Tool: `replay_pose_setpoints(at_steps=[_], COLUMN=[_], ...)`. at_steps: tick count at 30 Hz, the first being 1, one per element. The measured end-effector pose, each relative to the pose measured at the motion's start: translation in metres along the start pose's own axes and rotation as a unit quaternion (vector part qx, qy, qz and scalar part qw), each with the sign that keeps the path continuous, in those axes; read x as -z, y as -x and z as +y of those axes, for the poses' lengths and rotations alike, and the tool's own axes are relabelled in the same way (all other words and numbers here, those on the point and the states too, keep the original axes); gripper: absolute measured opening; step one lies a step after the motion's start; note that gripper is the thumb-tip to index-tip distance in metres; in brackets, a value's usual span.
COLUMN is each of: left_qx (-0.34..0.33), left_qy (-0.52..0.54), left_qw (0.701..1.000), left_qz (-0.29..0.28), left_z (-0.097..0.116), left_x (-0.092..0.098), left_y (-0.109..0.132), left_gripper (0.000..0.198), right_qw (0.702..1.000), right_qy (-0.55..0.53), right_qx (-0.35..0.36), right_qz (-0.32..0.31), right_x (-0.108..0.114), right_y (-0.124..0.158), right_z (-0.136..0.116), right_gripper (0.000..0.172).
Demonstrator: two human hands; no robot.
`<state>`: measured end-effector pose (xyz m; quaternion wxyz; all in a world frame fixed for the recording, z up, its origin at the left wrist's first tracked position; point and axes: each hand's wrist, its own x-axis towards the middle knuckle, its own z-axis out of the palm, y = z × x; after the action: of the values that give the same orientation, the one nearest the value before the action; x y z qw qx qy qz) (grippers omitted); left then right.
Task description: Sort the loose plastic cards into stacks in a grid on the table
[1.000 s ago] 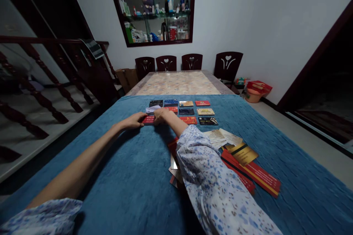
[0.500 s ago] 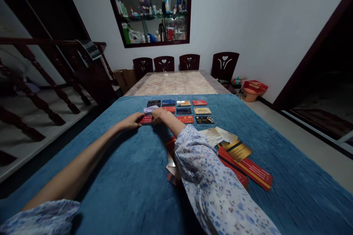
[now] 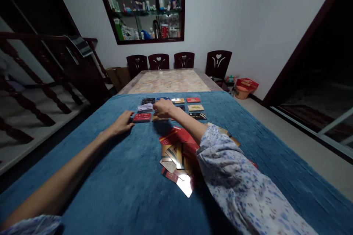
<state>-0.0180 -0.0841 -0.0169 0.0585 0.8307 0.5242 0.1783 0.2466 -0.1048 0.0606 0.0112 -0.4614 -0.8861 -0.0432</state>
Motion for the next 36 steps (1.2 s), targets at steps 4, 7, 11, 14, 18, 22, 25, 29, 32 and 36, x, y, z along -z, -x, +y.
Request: replay_pose_setpoints(at_steps=[4,7,11,14,18,22,25,29,32,36], left_qx=[-0.007,-0.027,-0.05,-0.077,-0.116,-0.152,-0.177,-0.203,-0.215,-0.222], left_qy=[-0.071,-0.083,-0.066,-0.056,-0.04,-0.02,-0.014,-0.006,-0.002,-0.02], left_qw=[0.997,0.995,0.994,0.993,0.989,0.986,0.981,0.977,0.975,0.975], left_qz=[0.02,0.043,0.065,0.076,0.079,0.072,0.077,0.07,0.059,0.017], left_z=[0.011,0.022,0.04,0.059,0.088,0.114,0.13,0.15,0.166,0.188], left_x=[0.001,0.0,-0.006,-0.013,-0.021,-0.027,-0.031,-0.038,-0.041,-0.045], left_y=[0.009,0.014,0.017,0.019,0.022,0.024,0.024,0.022,0.018,0.012], left_gripper=[0.034,0.024,0.01,0.008,0.008,0.01,0.012,0.017,0.016,0.017], right_qw=[0.999,0.998,0.997,0.996,0.996,0.993,0.992,0.99,0.988,0.987], right_qy=[-0.003,0.001,0.008,0.003,-0.007,-0.017,-0.024,-0.038,-0.057,-0.072], right_qx=[-0.021,-0.039,-0.039,-0.039,-0.043,-0.053,-0.046,-0.063,-0.077,-0.087], right_qz=[0.03,0.054,0.069,0.075,0.076,0.1,0.111,0.12,0.12,0.113], right_x=[0.004,0.005,0.003,0.0,-0.005,-0.014,-0.022,-0.03,-0.032,-0.034], right_y=[0.021,0.036,0.056,0.073,0.097,0.118,0.132,0.152,0.165,0.175], right_z=[0.006,0.01,0.017,0.021,0.027,0.036,0.045,0.057,0.068,0.081], right_gripper=[0.025,0.027,0.027,0.027,0.026,0.023,0.023,0.021,0.02,0.017])
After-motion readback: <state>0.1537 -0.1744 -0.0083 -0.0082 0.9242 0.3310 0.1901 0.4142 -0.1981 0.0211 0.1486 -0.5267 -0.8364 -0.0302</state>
